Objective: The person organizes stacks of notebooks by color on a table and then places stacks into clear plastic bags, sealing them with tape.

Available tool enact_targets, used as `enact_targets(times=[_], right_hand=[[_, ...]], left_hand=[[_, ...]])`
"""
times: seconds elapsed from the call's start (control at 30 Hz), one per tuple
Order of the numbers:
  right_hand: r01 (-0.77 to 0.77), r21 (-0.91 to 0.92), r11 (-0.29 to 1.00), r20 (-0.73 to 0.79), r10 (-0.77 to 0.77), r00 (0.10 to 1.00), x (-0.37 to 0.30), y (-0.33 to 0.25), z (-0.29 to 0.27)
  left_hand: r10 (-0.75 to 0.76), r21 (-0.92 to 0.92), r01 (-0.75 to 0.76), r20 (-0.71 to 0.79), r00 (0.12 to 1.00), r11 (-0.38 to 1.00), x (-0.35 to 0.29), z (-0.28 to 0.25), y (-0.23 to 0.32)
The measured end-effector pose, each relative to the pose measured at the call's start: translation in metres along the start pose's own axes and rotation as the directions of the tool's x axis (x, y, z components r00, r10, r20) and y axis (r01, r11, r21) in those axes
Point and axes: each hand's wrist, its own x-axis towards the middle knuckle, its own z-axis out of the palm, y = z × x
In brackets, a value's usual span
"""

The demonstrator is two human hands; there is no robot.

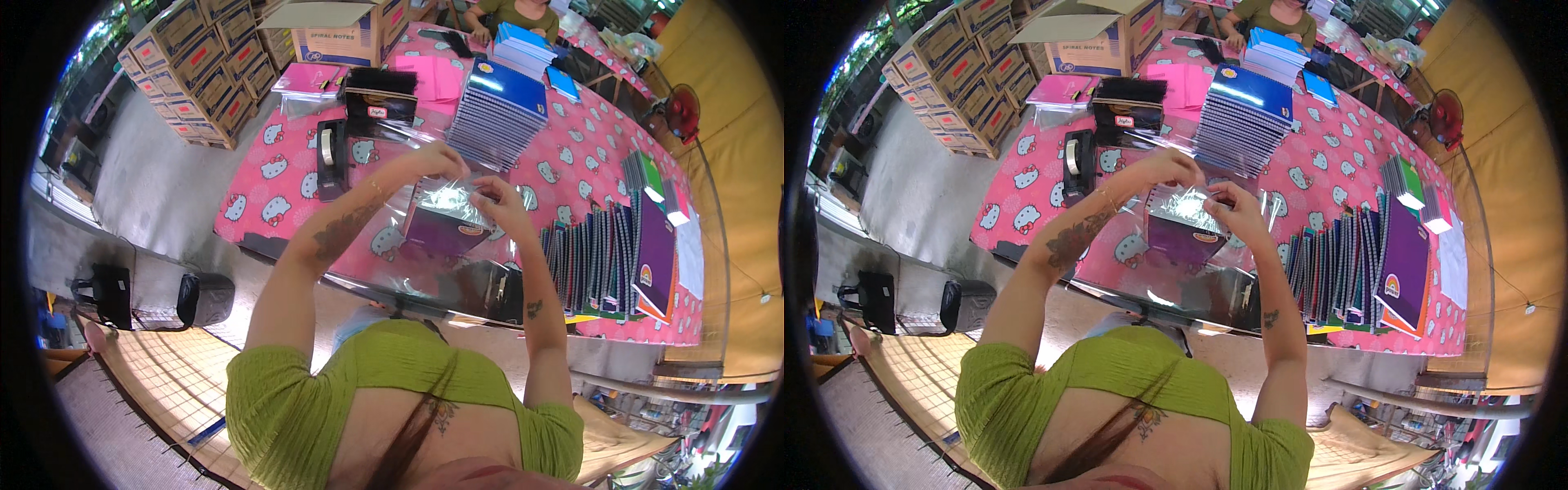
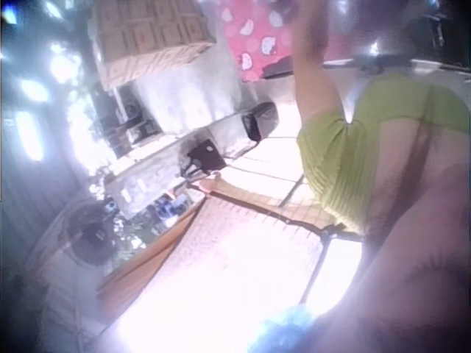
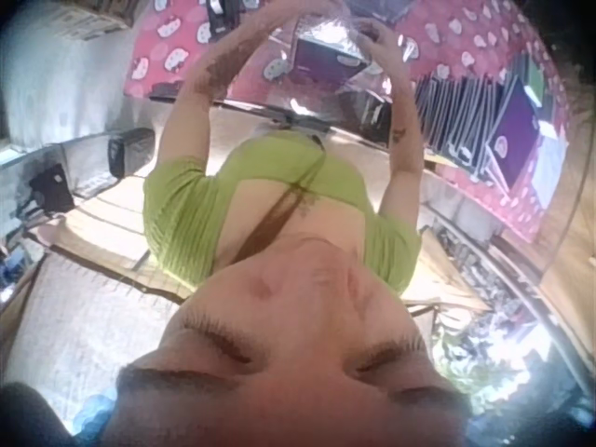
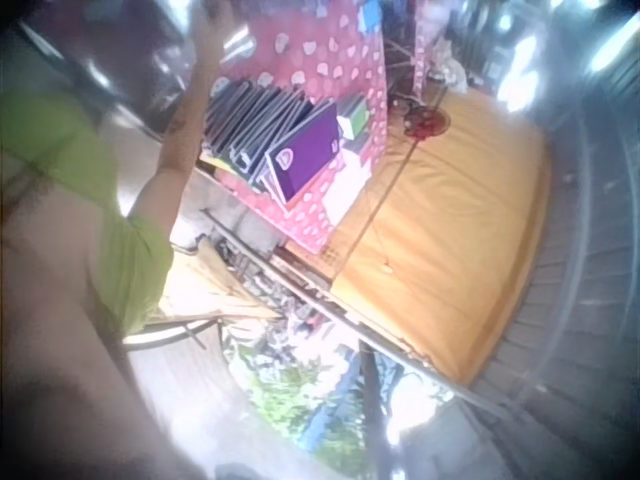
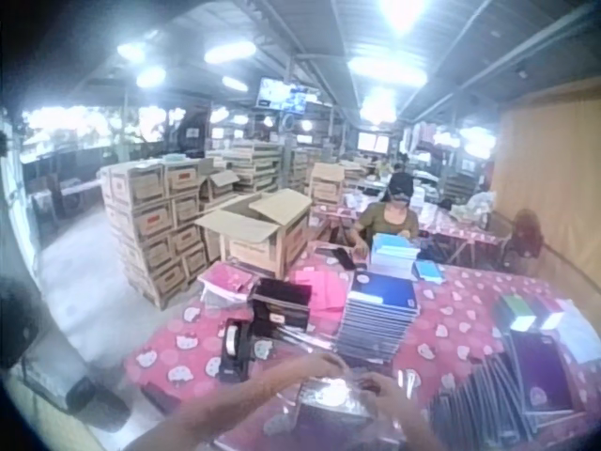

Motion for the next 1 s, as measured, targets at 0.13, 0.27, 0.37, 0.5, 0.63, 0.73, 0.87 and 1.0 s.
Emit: enact_targets(times=[0.13,0.27,0.37,0.5,0.63,0.73,0.87,1.0], right_hand=[[0.013,-0.053,0.999,-0.12,-0.019,0.993,0.0,0.008,0.009],[0.113,-0.06,0.992,-0.175,-0.122,0.977,0.004,0.012,0.019],[0.095,-0.058,0.994,-0.195,-0.105,0.975,0.003,0.021,0.011],[0.09,-0.007,0.996,-0.164,-0.09,0.982,0.001,0.019,0.012],[0.048,-0.004,0.999,-0.152,-0.048,0.987,-0.002,0.011,0.012],[0.07,-0.006,0.998,-0.143,-0.07,0.987,0.0,0.012,0.014],[0.055,-0.048,0.997,-0.181,-0.063,0.982,-0.003,0.021,0.007],[0.046,-0.042,0.998,-0.157,-0.052,0.986,-0.002,0.012,0.01]], left_hand=[[0.237,0.192,-0.14,-0.821,0.519,0.971,-0.06,-0.065,-0.05],[0.412,0.501,0.298,-0.855,0.315,0.812,-0.167,-0.11,-0.158],[-0.266,-0.283,0.021,-0.871,0.414,0.959,-0.166,-0.098,-0.164],[-0.129,-0.213,-0.216,-0.929,0.347,0.953,-0.156,-0.083,-0.158],[-0.279,-0.377,-0.321,-0.908,0.311,0.869,-0.167,-0.042,-0.175],[0.009,0.084,0.324,-0.974,0.228,0.942,-0.183,-0.066,-0.174],[0.194,0.505,0.803,-0.863,0.466,0.317,-0.18,-0.081,-0.072],[0.48,0.735,-0.355,0.045,0.876,0.578,-0.096,-0.037,0.042]])
